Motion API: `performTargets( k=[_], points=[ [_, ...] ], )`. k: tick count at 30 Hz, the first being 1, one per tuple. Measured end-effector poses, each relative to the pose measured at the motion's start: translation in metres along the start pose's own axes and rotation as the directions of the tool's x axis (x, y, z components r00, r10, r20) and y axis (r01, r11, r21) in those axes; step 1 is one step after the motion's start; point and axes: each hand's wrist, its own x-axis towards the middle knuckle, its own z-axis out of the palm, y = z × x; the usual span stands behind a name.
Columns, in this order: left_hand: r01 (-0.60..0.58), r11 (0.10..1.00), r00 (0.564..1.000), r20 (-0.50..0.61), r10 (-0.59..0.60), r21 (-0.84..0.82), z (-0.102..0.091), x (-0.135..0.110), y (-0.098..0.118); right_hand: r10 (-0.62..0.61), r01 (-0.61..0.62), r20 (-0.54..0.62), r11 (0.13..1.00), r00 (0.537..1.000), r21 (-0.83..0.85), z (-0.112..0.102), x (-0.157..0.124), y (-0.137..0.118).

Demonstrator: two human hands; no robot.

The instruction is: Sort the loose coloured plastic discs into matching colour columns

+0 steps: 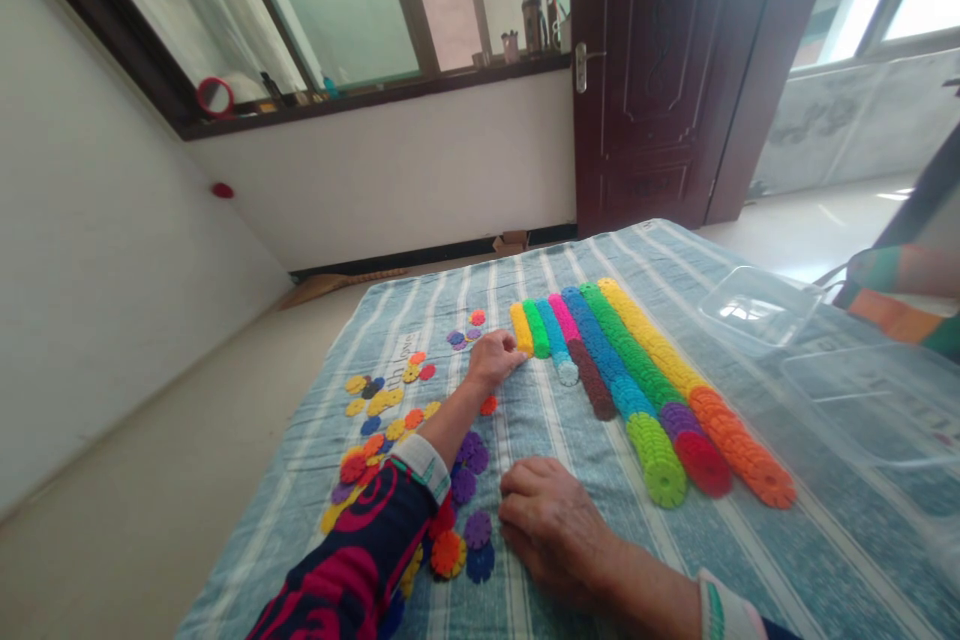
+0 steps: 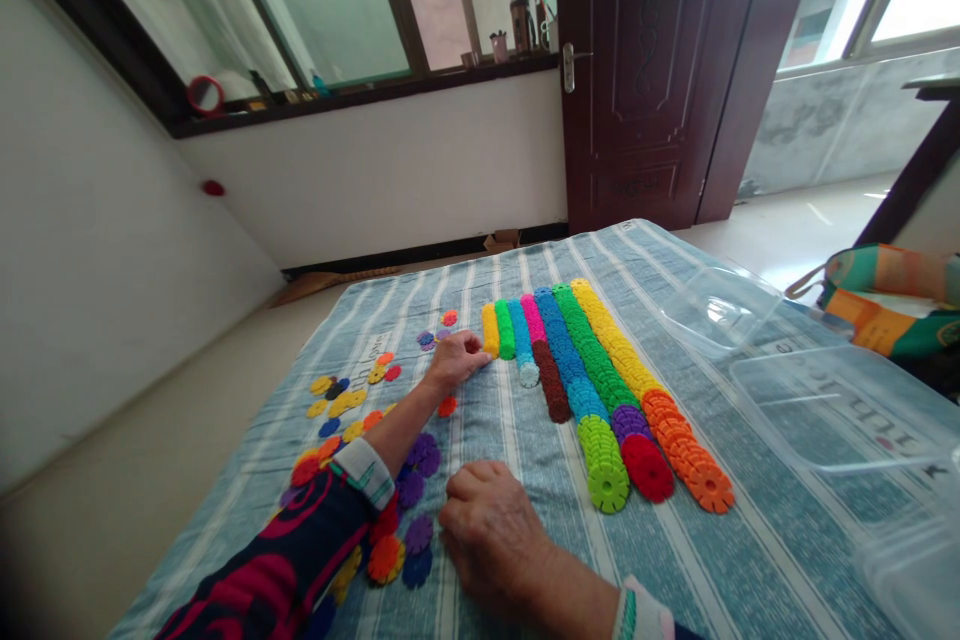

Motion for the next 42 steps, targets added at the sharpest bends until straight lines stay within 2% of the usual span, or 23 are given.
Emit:
performTargets(
  k=[10,14,18,24,30,35,42],
  points=[
    [-0.003,1.000,1.000,0.004,0.003,0.014,0.002,0.001,0.003,0.004,-0.004,0.002,1.000,1.000,-0.015,0.001,0.000,0.000],
    [-0.035,0.999,0.999,-0.009,0.035,-0.020,-0.006,0.001,-0.004,0.008,-0.008,0.005,1.000,1.000,-0.015,0.000,0.000,0.000],
    [-0.046,0.999,0.999,-0.014,0.046,-0.010,-0.034,-0.004,-0.024,0.009,-0.009,0.010,1.000,1.000,-0.007,0.000,0.000,-0.001],
    [0.041,0.994,0.997,0.057,-0.047,0.098,-0.089,-0.026,-0.063,0.011,-0.012,0.011,1.000,1.000,0.011,0.002,-0.002,0.000],
    [0.060,0.989,0.979,0.187,-0.085,0.135,-0.115,-0.055,-0.079,0.008,-0.009,0.013,0.999,1.000,0.046,0.000,-0.003,-0.001],
    [0.080,0.976,0.962,0.241,-0.129,0.201,-0.122,-0.072,-0.075,0.004,-0.004,0.002,0.999,1.000,0.045,-0.001,-0.004,-0.002],
    [0.068,0.950,0.949,0.274,-0.156,0.304,-0.113,-0.072,-0.072,0.008,-0.008,0.005,0.999,1.000,0.044,0.000,-0.004,-0.001]
  ],
)
